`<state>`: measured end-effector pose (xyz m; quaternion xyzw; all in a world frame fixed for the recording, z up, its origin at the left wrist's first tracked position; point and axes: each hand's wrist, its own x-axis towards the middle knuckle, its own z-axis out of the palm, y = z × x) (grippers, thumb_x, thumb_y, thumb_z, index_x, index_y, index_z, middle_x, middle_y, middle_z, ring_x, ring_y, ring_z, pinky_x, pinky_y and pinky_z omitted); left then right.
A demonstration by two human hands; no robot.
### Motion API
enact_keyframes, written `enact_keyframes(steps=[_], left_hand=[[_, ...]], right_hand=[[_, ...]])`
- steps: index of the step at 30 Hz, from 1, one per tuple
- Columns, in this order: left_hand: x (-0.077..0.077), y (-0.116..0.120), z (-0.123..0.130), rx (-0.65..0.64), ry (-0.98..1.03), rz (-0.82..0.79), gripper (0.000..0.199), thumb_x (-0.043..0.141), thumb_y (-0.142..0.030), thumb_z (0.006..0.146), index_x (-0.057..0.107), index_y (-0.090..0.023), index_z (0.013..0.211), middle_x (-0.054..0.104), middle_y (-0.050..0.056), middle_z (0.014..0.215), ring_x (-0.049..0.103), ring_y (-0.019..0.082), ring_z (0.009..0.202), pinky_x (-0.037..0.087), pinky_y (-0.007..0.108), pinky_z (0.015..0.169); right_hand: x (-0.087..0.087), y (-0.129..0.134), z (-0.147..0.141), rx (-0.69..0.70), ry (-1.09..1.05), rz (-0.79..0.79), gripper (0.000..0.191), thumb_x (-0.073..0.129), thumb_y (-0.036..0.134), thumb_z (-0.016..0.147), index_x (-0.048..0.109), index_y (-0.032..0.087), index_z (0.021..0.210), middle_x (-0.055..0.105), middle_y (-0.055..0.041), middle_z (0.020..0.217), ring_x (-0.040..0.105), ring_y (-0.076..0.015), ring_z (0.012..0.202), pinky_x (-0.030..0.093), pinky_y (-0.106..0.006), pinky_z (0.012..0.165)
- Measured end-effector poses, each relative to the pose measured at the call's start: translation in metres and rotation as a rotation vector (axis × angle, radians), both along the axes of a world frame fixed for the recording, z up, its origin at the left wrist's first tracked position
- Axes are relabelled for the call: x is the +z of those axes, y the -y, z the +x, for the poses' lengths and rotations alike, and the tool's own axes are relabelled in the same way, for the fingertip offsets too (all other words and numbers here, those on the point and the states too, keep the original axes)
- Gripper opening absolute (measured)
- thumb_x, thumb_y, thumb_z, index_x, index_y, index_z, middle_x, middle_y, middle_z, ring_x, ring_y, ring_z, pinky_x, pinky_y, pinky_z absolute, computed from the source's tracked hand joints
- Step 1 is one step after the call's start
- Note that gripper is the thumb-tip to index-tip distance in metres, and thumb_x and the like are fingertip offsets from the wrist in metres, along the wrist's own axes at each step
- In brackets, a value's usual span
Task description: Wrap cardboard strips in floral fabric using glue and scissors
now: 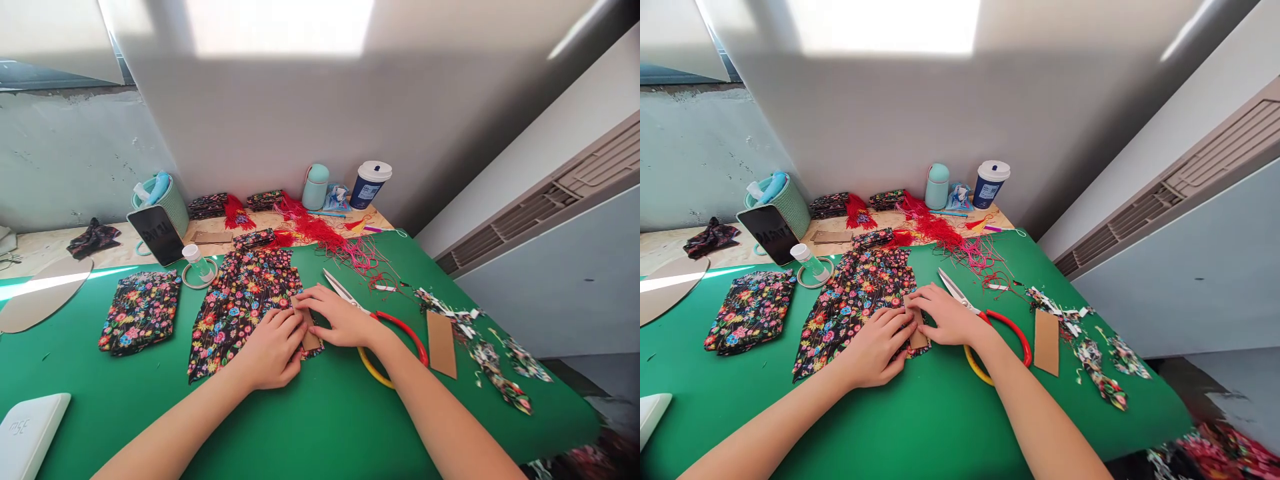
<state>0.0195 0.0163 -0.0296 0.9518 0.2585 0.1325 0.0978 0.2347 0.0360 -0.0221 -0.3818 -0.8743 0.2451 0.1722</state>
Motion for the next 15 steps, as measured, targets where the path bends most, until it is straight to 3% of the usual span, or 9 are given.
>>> enact_keyframes(steps=[5, 11, 15], left_hand=[[-0.002, 0.007, 0.004, 0.045, 0.019, -0.005, 0.044, 0.047, -0.029, 0.084, 0.054, -0.013, 0.124, 0.057, 0.015, 0.126, 0.045, 0.032, 0.123, 0.035, 0.049, 0.105], [-0.006, 0.013, 0.016, 0.111, -0.026, 0.047, 0.049, 0.046, -0.032, 0.083, 0.056, -0.003, 0.121, 0.057, 0.021, 0.123, 0.048, 0.035, 0.120, 0.034, 0.048, 0.105], [-0.006, 0.016, 0.021, 0.130, -0.070, 0.050, 0.054, 0.047, -0.036, 0.081, 0.055, -0.003, 0.123, 0.059, 0.021, 0.119, 0.051, 0.036, 0.114, 0.036, 0.049, 0.103]], right_hand=[[0.000, 0.000, -0.001, -0.009, 0.002, 0.005, 0.043, 0.058, 0.014, 0.078, 0.056, 0.021, 0.120, 0.057, -0.0121, 0.123, 0.049, -0.0259, 0.117, 0.041, -0.047, 0.101], [0.001, -0.002, -0.002, -0.029, 0.052, 0.033, 0.044, 0.056, 0.016, 0.080, 0.054, 0.021, 0.123, 0.057, -0.0116, 0.124, 0.051, -0.0260, 0.116, 0.042, -0.047, 0.101], [0.010, 0.005, 0.011, -0.281, 0.139, 0.165, 0.042, 0.055, 0.027, 0.083, 0.052, 0.019, 0.124, 0.051, -0.0151, 0.130, 0.049, -0.0308, 0.121, 0.042, -0.050, 0.101]])
